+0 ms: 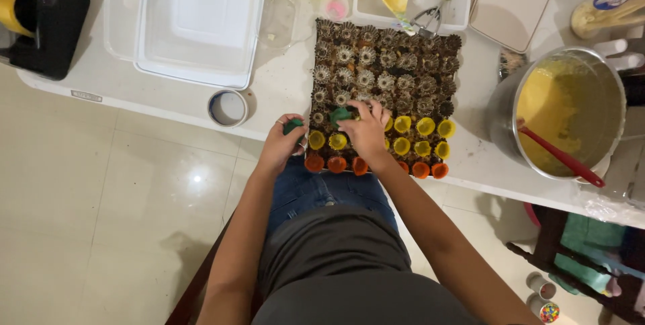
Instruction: Arranging colorful cupcake liners into a baking tray.
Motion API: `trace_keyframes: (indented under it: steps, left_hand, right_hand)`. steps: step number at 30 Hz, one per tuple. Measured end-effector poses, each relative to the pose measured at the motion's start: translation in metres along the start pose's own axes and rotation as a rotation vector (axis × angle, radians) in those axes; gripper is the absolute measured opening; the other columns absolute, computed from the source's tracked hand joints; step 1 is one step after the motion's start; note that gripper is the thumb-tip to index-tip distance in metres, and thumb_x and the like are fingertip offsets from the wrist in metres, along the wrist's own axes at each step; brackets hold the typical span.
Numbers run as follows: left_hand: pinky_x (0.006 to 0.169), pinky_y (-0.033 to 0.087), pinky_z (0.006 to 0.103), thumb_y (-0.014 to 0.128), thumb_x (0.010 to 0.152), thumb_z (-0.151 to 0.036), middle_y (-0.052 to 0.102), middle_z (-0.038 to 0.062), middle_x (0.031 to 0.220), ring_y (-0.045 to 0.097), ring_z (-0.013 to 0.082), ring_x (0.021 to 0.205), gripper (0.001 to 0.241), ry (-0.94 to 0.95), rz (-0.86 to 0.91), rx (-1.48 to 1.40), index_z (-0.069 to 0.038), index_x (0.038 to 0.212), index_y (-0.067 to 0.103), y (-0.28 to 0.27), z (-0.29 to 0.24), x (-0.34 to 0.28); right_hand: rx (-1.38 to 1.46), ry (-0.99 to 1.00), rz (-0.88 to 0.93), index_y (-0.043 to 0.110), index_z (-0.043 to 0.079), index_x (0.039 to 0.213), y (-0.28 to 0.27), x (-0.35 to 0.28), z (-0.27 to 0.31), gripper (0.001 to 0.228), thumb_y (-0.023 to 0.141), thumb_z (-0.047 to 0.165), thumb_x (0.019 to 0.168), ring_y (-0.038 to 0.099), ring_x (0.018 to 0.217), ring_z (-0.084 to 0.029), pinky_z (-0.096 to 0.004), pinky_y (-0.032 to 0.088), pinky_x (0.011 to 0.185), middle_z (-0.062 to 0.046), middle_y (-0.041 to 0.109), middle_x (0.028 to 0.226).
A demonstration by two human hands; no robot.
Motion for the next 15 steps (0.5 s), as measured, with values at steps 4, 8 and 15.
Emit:
trace_keyframes:
  steps: [4,8,15]
  left_hand:
    - [0.047,0.046,0.0266,0.069,0.092,-0.009,0.063,0.005,0.092,0.06,0.0137,0.068,0.026,0.014,-0.006,-0.027,-0.007,0.114,0.056,-0.008,0.007,0.0]
    - [0.048,0.048,0.0275,0.069,0.092,-0.009,0.064,0.006,0.094,0.062,0.0146,0.069,0.028,0.017,-0.018,-0.015,-0.006,0.117,0.057,-0.009,0.006,0.001]
    - [0.057,0.054,0.0286,0.064,0.096,-0.014,0.066,0.005,0.102,0.064,0.0146,0.073,0.023,-0.06,-0.02,-0.021,-0.009,0.117,0.056,0.005,-0.011,-0.008]
  right_hand:
    - [-0.012,0.033,0.042,0.086,0.027,0.094,-0.004,0.005,0.006,0.018,0.085,0.029,0.076,0.038,0.136,-0.037,-0.055,0.023,0.108,0.0,0.06,0.139]
    - [-0.009,0.076,0.16,0.084,0.021,0.101,-0.004,0.007,0.005,0.034,0.081,0.049,0.081,0.032,0.137,-0.04,-0.059,0.019,0.109,-0.007,0.053,0.144]
    - [-0.086,0.093,0.322,0.082,0.023,0.111,-0.001,0.005,0.004,0.037,0.061,0.049,0.097,0.022,0.143,-0.045,-0.063,0.01,0.112,-0.012,0.039,0.157]
Point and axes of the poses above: each hand's wrist, its own x-axis towards the middle knuckle, its own y-axis out of the palm, z = x × y, the point moved 5 cm from there along x, towards the middle knuckle
